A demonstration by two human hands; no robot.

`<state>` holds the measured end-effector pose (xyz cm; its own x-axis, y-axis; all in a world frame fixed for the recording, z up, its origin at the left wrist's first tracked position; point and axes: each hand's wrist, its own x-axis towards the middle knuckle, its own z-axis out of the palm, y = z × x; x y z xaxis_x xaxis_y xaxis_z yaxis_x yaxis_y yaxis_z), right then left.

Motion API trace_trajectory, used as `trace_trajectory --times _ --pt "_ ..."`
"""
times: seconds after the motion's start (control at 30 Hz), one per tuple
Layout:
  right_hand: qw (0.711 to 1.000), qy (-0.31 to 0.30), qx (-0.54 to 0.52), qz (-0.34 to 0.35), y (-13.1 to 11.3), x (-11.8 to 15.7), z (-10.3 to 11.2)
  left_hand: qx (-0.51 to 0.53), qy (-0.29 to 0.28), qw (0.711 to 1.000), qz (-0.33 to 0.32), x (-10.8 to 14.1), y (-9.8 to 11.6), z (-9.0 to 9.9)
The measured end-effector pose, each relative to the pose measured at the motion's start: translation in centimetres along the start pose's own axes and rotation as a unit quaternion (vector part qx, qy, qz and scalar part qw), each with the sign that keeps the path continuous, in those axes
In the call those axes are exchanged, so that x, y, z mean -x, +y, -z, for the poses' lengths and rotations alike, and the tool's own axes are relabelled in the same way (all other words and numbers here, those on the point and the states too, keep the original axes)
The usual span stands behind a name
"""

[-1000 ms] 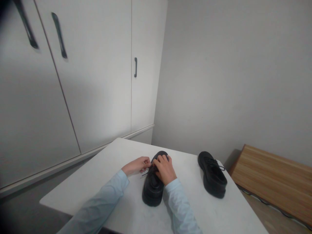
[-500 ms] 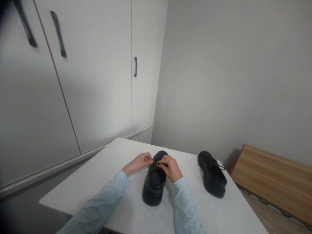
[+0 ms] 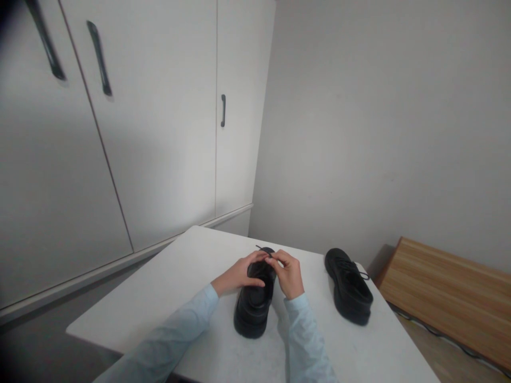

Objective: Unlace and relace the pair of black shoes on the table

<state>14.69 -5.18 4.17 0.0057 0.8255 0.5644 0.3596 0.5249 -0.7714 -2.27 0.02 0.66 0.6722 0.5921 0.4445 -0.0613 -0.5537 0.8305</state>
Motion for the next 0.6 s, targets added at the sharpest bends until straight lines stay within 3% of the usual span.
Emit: trace_trajectory --times 0.1,0.37,0.6 --pt "1.000 0.010 0.006 -0.007 -0.1 0.1 -0.1 0.008 -0.003 1.000 0.020 0.0 -0.6 -0.2" --pt "0.999 -0.036 0.013 -0.033 -0.8 0.5 -1.2 -0.075 -0.016 0.996 0.040 -0.2 -0.9 -0.5" --pt "0.995 -0.071 0.059 0.039 -3.1 0.7 -2.1 -0.118 0.019 0.991 0.066 -1.4 -1.3 -1.6"
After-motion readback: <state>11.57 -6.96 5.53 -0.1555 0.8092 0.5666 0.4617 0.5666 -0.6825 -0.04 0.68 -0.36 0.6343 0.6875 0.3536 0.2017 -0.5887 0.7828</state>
